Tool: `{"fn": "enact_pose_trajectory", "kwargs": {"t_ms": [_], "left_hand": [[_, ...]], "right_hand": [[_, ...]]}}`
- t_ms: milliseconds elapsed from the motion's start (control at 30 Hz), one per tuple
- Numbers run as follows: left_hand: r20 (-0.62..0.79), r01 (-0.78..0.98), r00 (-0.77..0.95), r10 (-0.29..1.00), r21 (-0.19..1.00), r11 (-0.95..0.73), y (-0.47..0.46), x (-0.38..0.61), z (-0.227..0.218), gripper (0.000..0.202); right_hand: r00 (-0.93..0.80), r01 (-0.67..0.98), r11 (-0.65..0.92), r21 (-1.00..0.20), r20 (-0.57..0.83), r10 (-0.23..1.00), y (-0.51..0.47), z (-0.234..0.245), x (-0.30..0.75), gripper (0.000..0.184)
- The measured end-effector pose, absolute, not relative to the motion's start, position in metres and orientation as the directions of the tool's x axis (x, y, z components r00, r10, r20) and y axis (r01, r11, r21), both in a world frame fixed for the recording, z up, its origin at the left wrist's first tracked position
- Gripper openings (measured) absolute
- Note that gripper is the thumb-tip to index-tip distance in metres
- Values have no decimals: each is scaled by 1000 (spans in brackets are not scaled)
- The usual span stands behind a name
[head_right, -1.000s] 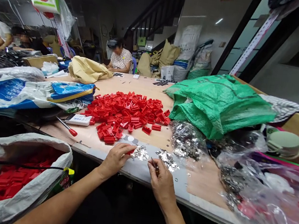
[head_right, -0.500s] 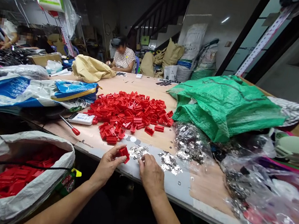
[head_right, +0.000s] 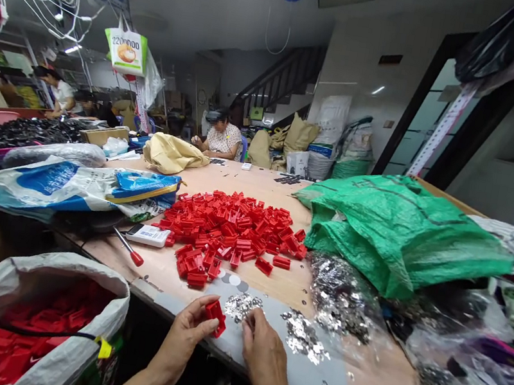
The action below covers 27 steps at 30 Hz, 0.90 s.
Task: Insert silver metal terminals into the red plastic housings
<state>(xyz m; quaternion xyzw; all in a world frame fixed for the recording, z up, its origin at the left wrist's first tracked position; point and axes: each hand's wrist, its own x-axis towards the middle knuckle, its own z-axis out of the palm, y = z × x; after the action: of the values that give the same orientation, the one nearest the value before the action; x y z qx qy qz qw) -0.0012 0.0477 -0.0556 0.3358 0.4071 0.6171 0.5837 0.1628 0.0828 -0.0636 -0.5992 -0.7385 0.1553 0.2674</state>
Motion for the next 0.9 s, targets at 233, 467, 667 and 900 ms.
{"fn": "enact_pose_trajectory", "kwargs": {"t_ms": [233,467,667,900], "left_hand": [[-108,-562,-66,992,826,53,50,0,-58,46],[-171,-630,-43,984,770,107,46,2,-55,46],[-188,-648,-34,982,752,121,46,3,-57,46],[-169,-649,-8,986,751,123,44,6,-54,46]], "right_hand": [[-272,558,335,-759,214,938,74,-53,167,19],[-194,547,280,-789,206,959,67,-53,165,21],[-251,483,240,-842,130,959,62,-48,165,23],[-258,426,257,-868,156,954,56,-47,165,23]]}}
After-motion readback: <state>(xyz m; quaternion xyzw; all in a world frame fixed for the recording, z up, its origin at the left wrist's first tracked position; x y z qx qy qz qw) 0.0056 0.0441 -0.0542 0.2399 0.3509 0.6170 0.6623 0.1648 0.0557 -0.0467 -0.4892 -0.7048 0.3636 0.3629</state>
